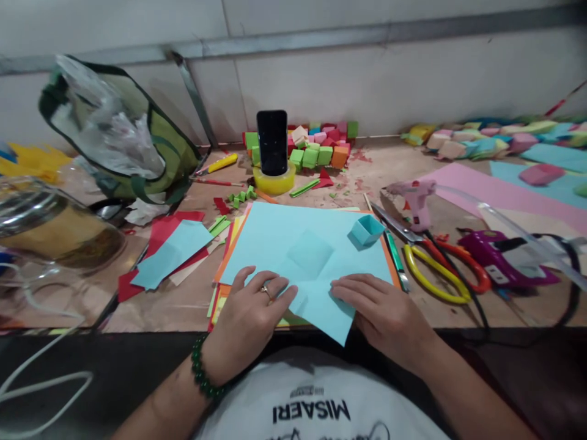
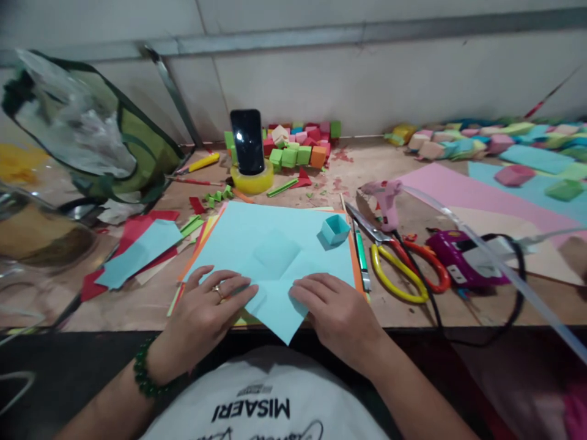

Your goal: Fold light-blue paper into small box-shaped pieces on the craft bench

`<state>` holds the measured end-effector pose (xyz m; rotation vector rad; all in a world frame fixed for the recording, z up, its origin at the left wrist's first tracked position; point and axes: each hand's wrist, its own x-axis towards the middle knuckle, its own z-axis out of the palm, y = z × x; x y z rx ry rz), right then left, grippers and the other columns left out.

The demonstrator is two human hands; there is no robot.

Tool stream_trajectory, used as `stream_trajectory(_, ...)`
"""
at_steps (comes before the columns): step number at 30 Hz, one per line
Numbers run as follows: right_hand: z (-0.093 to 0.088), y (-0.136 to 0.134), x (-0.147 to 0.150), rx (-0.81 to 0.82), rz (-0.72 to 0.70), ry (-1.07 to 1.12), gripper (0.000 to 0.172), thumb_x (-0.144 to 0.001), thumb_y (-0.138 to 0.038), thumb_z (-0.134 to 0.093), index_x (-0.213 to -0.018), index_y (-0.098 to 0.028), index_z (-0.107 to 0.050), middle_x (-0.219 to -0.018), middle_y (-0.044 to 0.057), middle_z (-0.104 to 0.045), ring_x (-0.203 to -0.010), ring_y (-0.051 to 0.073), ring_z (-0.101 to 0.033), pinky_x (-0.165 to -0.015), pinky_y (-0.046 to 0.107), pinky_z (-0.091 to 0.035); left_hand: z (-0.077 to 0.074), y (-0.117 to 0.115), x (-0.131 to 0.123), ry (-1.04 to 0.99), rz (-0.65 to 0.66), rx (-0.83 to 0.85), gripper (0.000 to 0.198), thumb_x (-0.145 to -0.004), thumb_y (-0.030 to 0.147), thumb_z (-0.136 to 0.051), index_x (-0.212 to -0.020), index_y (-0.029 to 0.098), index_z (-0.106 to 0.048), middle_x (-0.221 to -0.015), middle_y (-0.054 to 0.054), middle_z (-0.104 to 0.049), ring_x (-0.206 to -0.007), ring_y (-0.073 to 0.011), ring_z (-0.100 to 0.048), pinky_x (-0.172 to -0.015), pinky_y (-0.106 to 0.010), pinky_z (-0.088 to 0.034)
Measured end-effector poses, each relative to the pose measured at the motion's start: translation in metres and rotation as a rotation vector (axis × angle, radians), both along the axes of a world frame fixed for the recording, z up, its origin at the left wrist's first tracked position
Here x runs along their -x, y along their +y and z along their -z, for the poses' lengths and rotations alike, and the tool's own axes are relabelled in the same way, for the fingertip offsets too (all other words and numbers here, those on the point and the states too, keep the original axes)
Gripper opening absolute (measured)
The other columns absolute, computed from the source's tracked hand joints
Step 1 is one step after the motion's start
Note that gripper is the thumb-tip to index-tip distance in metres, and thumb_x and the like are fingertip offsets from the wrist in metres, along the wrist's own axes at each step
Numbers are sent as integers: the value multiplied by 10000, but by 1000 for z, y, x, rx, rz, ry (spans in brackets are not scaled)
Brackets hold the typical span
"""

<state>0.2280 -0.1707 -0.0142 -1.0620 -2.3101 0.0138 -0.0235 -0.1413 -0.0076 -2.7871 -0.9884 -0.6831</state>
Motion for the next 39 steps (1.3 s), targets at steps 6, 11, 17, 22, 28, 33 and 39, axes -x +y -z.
stream_trajectory(6, -1, 1, -3, 91, 63, -11, 446, -756, 18, -485, -1158, -137, -601, -1036, 112, -690, -926, 234, -588, -783, 389, -542, -4, 3, 0, 22, 6, 151, 191, -898, 199, -510, -1038, 178, -638, -959, -61, -674, -847, -224, -569, -780, -400, -344)
stream_trajectory(11, -10, 10, -9, 265, 197, 57, 342, -816, -132, -559, -1152, -167, -612, -911, 85, -698, -849, 221, -626, -710, 347, -551, -2, 8, -5, -54, -141, 378, 215, -932, 217, -441, -838, 172, -628, -832, -54, -612, -800, -207, -539, -721, -355, -387)
stream_trajectory(17, -4, 26, -19, 249, 456, 41, 389, -848, -349, -595, -1180, -148, -600, -814, 63, -692, -713, 205, -656, -657, 331, -556, -5, 14, -15, 28, -364, 423, 182, -937, 270, -450, -908, 148, -582, -817, -49, -566, -761, -199, -553, -683, -327, -444)
stream_trajectory(22, -2, 24, -11, -51, 357, -188, 368, -870, -161, -523, -1230, -189, -589, -1115, 135, -638, -984, 270, -586, -828, 426, -526, -1, 15, -19, 74, -371, 219, 433, -911, 203, -490, -1339, 177, -431, -993, -105, -562, -804, -216, -563, -679, -337, -474)
stream_trajectory(28, -11, 16, -3, -73, 75, -268, 282, -866, -55, -480, -937, -197, -712, -1081, 113, -667, -964, 236, -570, -786, 368, -534, -3, 11, -19, 185, -56, 118, 403, -882, 83, -438, -1189, 286, -604, -1101, -119, -563, -879, -248, -523, -734, -407, -464)
stream_trajectory(33, -9, 14, -16, 81, 94, -214, 325, -837, 2, -443, -984, -156, -685, -936, 94, -696, -867, 214, -594, -713, 353, -541, -6, 4, -7, 190, -82, 228, 478, -817, 9, -443, -1174, 265, -632, -1086, -133, -587, -914, -274, -525, -744, -454, -468)
stream_trajectory(39, -13, 2, -15, 106, 147, 4, 291, -867, -38, -450, -1019, -181, -654, -943, 79, -697, -869, 202, -638, -744, 345, -548, -13, 0, 10, -603, -217, 678, 323, -866, 146, -505, -1141, 232, -651, -1134, -104, -579, -886, -194, -616, -778, -370, -528)
